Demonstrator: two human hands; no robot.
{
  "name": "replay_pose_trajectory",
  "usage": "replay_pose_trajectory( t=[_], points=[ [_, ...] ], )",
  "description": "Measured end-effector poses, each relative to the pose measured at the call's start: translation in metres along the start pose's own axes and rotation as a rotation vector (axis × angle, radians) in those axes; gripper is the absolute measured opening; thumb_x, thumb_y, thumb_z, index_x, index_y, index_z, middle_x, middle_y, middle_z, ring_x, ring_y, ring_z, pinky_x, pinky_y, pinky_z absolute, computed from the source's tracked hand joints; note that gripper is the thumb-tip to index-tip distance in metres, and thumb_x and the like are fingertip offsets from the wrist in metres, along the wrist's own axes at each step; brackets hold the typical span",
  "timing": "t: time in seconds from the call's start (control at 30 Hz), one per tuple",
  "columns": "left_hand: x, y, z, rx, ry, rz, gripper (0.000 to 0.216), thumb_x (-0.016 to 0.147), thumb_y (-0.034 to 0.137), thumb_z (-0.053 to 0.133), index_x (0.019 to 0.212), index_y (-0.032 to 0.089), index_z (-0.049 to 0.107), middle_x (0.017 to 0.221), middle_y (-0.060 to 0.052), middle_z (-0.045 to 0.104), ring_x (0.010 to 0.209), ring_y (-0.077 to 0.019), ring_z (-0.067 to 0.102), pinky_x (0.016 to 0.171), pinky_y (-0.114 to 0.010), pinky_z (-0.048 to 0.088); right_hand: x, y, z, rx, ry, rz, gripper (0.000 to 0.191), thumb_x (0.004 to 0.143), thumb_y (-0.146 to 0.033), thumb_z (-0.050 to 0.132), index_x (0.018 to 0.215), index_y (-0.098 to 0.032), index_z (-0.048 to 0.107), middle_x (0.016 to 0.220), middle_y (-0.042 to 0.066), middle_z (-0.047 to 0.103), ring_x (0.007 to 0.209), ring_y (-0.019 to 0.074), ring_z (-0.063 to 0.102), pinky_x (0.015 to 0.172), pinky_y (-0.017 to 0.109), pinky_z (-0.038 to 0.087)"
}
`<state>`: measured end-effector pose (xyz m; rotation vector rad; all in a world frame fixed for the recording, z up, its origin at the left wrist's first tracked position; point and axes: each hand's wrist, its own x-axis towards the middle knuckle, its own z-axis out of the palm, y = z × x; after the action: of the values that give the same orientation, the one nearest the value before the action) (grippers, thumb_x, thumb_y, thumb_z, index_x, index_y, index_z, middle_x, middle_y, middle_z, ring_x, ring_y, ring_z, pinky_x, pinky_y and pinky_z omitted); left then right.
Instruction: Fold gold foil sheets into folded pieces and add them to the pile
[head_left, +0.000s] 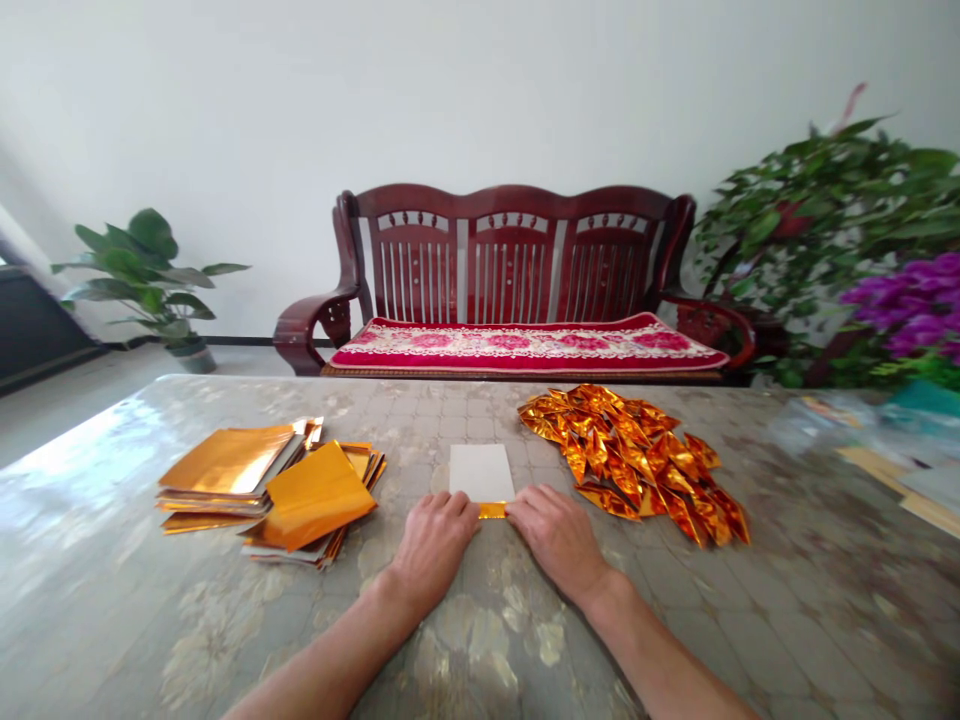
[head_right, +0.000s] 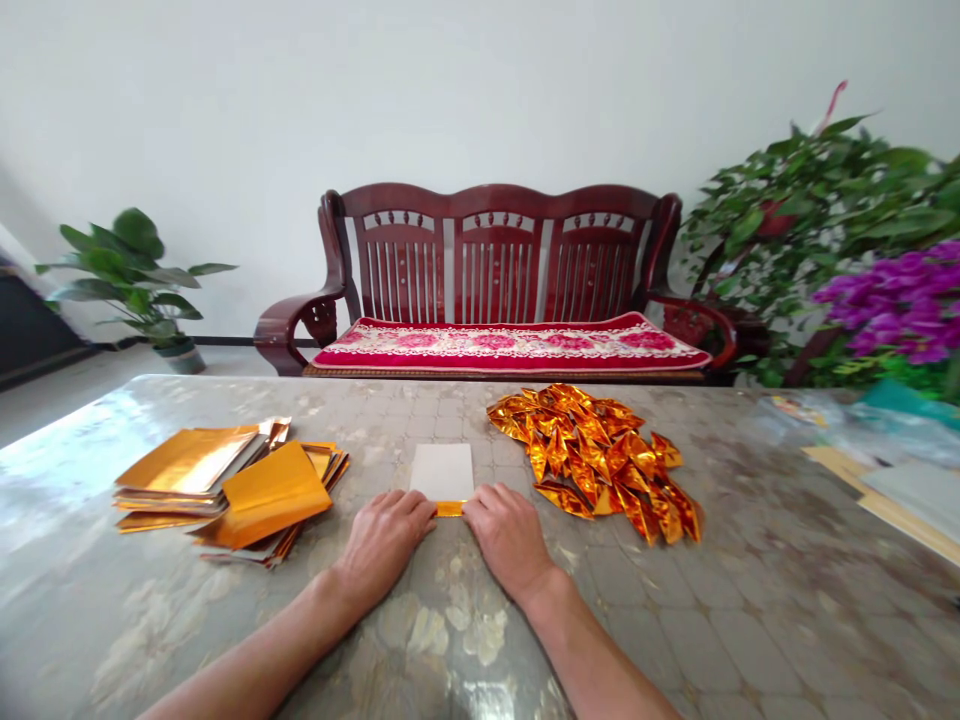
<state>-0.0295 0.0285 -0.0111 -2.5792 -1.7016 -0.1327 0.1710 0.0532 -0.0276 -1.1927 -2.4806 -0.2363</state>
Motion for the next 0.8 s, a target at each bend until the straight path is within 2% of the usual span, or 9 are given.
replay_pose_trajectory(
  t=[0.2,0.4,0.6,0.7,0.8],
  points=[
    [-0.002,0.0,0.003,-0.001,0.0,-0.003,0.014,0.097,0.023,0.051,0.105,0.023,0.062,0.1,-0.004,0.064,0.096,-0.0217,0.059,0.078,-0.032,0.048,0.001,-0.005,0.007,-0.115,0.044,-0.003,0.018,0.094,-0.01,0.055,0.081,-0.02,0.061,0.081,0.003,0.06,0.077,0.019,0.055,0.068,0.031,0.039],
    [-0.002,0.0,0.003,0.035,-0.008,0.045,0.016,0.094,0.018,0.055,0.109,0.022,0.06,0.1,-0.005,0.063,0.094,-0.0226,0.06,0.079,-0.034,0.049,0.0,-0.006,0.008,-0.124,0.042,0.017,0.017,0.093,-0.009,0.056,0.081,-0.02,0.058,0.082,0.003,0.06,0.077,0.0193,0.055,0.068,0.031,0.04],
    [-0.002,0.002,0.004,0.08,-0.011,0.074,0.013,0.092,0.013,0.053,0.101,0.017,0.062,0.095,-0.007,0.065,0.089,-0.023,0.061,0.079,-0.034,0.047,0.0,-0.007,0.011,-0.127,0.062,0.033,0.018,0.094,-0.009,0.053,0.08,-0.021,0.056,0.081,0.002,0.059,0.076,0.0199,0.056,0.068,0.031,0.042],
    [-0.001,-0.002,0.005,0.009,0.04,0.011,0.019,0.094,0.013,0.047,0.093,0.017,0.065,0.091,-0.007,0.067,0.087,-0.0226,0.063,0.078,-0.033,0.046,-0.002,-0.009,0.009,-0.057,0.113,0.077,0.017,0.097,-0.013,0.05,0.084,-0.021,0.057,0.081,0.002,0.06,0.075,0.0193,0.057,0.068,0.031,0.043],
    [0.001,-0.01,0.006,-0.275,0.139,-0.148,0.024,0.095,0.018,0.044,0.089,0.02,0.067,0.088,-0.004,0.069,0.083,-0.0183,0.065,0.073,-0.028,0.044,-0.005,-0.009,0.006,0.093,0.204,0.104,0.015,0.099,-0.019,0.045,0.096,-0.021,0.06,0.087,0.004,0.063,0.079,0.019,0.061,0.072,0.03,0.047]
  ],
)
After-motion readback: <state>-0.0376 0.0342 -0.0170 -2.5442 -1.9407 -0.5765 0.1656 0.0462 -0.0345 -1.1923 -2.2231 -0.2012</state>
